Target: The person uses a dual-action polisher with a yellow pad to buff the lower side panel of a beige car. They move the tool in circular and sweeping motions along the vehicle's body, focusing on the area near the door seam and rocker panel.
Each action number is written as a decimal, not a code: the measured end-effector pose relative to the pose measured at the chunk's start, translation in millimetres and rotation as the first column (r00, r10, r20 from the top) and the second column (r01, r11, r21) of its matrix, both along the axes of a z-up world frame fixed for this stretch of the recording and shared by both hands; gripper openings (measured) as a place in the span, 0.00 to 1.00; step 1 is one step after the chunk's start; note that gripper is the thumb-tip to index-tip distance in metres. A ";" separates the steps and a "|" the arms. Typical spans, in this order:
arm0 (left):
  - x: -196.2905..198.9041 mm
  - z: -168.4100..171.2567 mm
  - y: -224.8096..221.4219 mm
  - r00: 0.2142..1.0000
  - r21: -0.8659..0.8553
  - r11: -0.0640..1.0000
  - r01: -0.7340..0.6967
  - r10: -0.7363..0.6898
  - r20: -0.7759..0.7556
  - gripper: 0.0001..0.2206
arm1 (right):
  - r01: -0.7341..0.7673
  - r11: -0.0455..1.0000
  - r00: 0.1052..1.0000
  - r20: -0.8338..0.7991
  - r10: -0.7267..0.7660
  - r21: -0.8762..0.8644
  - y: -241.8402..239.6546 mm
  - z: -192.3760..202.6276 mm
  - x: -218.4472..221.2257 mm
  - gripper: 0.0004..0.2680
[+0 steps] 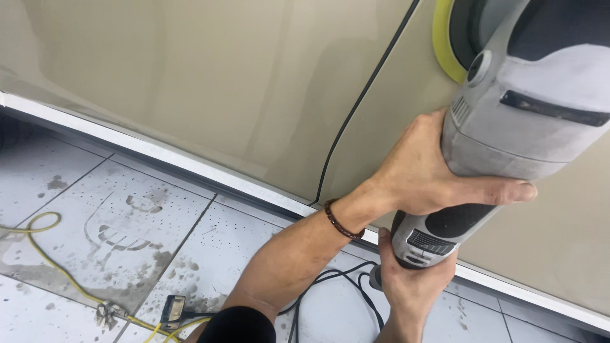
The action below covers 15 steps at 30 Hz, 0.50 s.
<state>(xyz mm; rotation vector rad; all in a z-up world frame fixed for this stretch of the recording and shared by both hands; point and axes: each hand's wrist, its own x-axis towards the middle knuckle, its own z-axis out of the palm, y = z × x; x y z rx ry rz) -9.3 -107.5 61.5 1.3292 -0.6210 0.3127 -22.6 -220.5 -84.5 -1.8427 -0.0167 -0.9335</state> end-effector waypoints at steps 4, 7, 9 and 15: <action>-12.8 13.1 -5.7 0.993 0.120 0.992 -0.030 0.043 -0.108 0.50 | 0.036 0.999 0.997 0.075 -0.033 -0.029 -10.1 -9.4 2.3 0.23; -14.1 18.4 -14.0 0.990 0.241 0.970 -0.003 0.037 -0.134 0.55 | 0.019 1.000 0.990 0.139 -0.020 0.009 -11.8 -5.9 -0.6 0.21; -12.1 19.4 -20.0 0.994 0.262 0.965 -0.004 0.031 -0.101 0.58 | -0.015 0.999 0.987 0.163 0.009 0.035 -10.8 -0.9 -3.3 0.21; -10.0 11.1 -4.9 0.996 0.108 0.994 -0.022 0.031 -0.087 0.50 | 0.030 0.999 0.998 0.051 -0.028 -0.022 -10.5 -7.1 2.0 0.22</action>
